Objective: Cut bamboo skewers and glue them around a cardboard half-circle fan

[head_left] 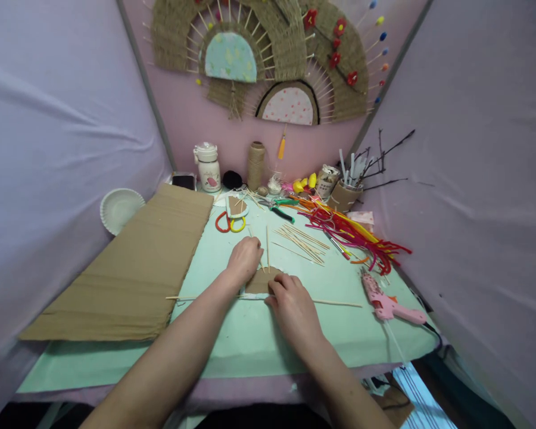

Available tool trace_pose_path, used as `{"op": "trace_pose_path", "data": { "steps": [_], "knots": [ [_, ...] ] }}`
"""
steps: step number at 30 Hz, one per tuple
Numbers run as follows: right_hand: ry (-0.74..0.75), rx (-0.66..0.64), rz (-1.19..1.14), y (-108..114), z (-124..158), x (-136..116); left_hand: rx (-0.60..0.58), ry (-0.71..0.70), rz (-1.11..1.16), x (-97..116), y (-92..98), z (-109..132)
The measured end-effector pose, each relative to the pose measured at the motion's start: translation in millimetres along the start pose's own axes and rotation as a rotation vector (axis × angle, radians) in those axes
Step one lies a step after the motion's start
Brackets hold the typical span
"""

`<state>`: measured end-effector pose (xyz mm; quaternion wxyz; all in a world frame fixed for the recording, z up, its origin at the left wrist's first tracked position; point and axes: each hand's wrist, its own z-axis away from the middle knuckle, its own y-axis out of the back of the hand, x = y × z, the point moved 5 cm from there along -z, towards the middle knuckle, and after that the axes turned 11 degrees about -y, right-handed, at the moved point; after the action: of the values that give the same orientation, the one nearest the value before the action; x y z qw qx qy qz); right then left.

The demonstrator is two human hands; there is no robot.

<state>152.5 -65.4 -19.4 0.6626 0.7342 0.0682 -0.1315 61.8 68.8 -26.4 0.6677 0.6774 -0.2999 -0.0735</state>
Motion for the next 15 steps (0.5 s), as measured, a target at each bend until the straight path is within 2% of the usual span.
{"op": "trace_pose_path", "data": {
  "steps": [15],
  "knots": [
    [-0.013,0.003,0.011,-2.5,1.2,1.9,0.008,0.003,-0.017,5.9,4.6,0.7]
  ]
}}
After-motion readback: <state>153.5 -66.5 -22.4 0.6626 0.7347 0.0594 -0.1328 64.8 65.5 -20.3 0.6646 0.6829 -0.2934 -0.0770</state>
